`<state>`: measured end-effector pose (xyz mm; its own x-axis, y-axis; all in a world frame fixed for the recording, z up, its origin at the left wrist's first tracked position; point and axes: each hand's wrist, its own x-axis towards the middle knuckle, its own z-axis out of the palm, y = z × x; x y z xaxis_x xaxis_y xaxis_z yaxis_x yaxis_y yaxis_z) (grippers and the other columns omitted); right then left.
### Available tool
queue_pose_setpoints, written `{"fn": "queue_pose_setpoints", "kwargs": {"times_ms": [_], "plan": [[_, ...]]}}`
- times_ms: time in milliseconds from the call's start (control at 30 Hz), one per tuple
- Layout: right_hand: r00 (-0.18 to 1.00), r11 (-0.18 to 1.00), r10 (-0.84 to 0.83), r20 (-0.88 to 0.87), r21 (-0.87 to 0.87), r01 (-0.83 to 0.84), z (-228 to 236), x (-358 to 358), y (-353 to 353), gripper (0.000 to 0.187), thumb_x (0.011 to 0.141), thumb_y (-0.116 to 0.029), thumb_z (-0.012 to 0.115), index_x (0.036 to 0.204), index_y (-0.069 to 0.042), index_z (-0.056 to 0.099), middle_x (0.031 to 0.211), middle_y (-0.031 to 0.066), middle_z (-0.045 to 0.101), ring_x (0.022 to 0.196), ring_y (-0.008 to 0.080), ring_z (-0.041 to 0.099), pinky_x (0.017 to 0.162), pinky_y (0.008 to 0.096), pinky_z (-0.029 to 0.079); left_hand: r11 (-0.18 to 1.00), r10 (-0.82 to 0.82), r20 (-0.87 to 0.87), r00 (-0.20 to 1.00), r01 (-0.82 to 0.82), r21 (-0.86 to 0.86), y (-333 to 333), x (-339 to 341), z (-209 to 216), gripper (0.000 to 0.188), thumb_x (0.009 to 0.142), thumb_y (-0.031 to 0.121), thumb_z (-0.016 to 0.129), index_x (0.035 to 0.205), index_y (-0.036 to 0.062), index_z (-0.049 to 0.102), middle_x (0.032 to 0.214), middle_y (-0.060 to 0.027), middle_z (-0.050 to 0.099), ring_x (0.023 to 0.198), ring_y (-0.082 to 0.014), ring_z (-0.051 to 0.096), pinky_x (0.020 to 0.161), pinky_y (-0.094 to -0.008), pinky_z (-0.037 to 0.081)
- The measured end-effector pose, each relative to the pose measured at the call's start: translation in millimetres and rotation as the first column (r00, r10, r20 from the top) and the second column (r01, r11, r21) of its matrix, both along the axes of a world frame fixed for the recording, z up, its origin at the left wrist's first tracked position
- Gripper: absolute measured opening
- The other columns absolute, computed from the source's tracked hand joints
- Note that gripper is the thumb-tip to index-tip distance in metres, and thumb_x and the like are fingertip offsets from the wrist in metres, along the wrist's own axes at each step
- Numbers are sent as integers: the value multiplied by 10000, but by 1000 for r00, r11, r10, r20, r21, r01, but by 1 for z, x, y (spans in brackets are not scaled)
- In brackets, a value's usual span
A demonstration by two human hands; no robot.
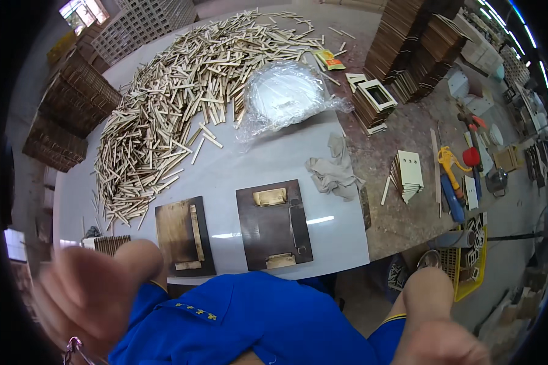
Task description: The person assembles wooden craft pieces on a jig, applying glue to wooden strips with a brush, attaching them to perforated boards, and stacking the finished pieces. The person then covers the glue bowl with plastic wrap.
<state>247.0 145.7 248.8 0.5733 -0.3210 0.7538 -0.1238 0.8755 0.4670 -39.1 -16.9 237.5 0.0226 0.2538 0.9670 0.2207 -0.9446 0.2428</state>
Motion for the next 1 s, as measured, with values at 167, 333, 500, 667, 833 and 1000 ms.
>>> {"fn": "queue_pose_setpoints", "kwargs": {"times_ms": [167,333,500,667,833,1000], "plan": [[888,990,-31,459,134,-35,-24,13,-34,67,1018,-133,557,1066,-101,591,743,-14,563,623,123,513,609,244,416,963,-126,-238,963,176,205,-9,31,2,170,1043,236,544,926,147,629,760,-40,665,614,-161,624,756,-363,573],[803,885,269,532,192,-424,-33,-19,-22,37,963,-66,587,989,-90,597,633,-14,604,543,149,534,543,262,411,965,-255,-141,956,260,16,-18,40,1,170,1032,171,526,934,129,659,745,-53,642,600,-176,607,731,-354,572],[783,833,259,565,279,-477,-36,-24,-19,32,948,-60,599,961,-88,604,680,2,634,568,153,554,548,281,424,875,-446,-110,888,407,-261,-18,29,10,64,969,183,661,943,127,680,786,-72,680,655,-195,645,787,-357,571],[605,899,362,710,-92,-429,-40,3,-34,46,932,-45,602,956,-84,594,788,33,627,627,172,553,605,312,460,811,-239,44,970,224,-540,-28,44,7,117,937,206,774,938,129,686,788,-89,715,640,-196,666,803,-339,576],[452,838,545,706,-475,-268,-48,16,-42,50,981,-69,588,991,-73,638,857,93,635,704,214,602,694,339,531,797,-67,42,997,79,-599,-32,29,-7,113,965,198,763,936,114,693,733,-92,691,569,-189,640,748,-322,582],[553,811,586,592,-420,-409,-63,2,-47,65,983,-79,594,977,-75,659,851,75,654,648,204,596,656,331,509,769,-243,60,968,230,-596,-27,31,-6,125,966,221,763,996,109,715,731,-86,676,572,-185,627,735,-326,583]]}}
